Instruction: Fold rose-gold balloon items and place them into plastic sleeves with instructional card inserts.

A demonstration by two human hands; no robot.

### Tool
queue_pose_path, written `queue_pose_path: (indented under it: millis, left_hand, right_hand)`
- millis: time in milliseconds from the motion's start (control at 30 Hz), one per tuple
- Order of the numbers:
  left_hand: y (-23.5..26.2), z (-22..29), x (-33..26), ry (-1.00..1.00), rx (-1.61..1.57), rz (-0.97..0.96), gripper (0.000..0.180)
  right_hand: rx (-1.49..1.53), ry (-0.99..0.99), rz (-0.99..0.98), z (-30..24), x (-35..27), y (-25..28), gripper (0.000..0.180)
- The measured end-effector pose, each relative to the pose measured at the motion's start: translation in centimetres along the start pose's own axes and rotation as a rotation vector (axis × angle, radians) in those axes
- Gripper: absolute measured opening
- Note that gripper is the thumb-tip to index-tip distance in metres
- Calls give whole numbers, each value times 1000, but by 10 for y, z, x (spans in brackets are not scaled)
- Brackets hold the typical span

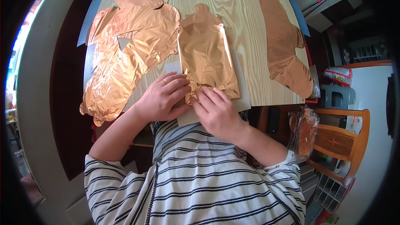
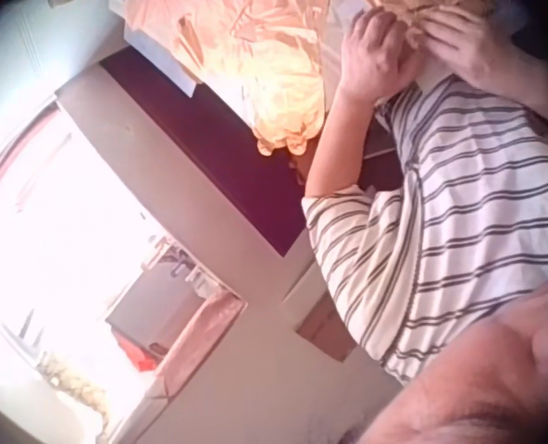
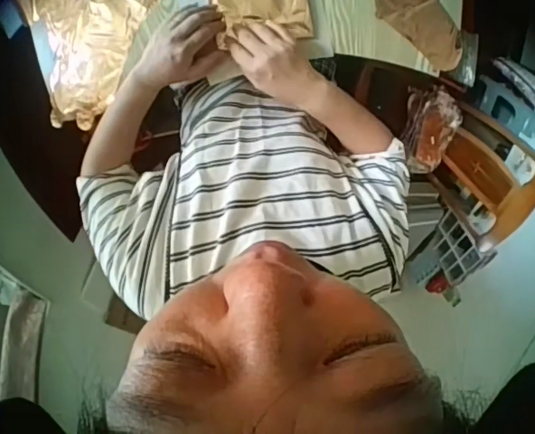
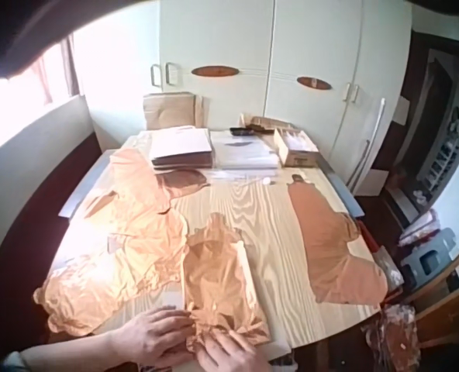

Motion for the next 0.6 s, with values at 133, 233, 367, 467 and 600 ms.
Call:
queue_pose_path:
  millis: [133,233,367,467,600]
  left_hand:
    - [1,1,2,-49,32,-11,48]
    - [-1,3,3,-73,42,5,45]
    - [-3,5,0,-86,75,5,47]
    - [-6,4,-5,-170,120,31,46]
    - [-2,4,-4,-174,65,40,42]
  right_hand:
    - [34,0,3,14,5,8,30]
    - [-60,66,32,20,-3,8,29]
    - [-100,109,28,17,-1,8,24]
    - [-70,110,75,13,2,4,27]
    - [-86,142,109,8,3,-1,26]
Point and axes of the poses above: each hand's wrist, its own x-axis towards the middle knuckle, its own y-axis out of the back of the hand, z = x × y, the point moved 6 cm from there along x, towards the middle knuckle, and after that the axes turned 12 degrees about z, right-handed, at the moved point
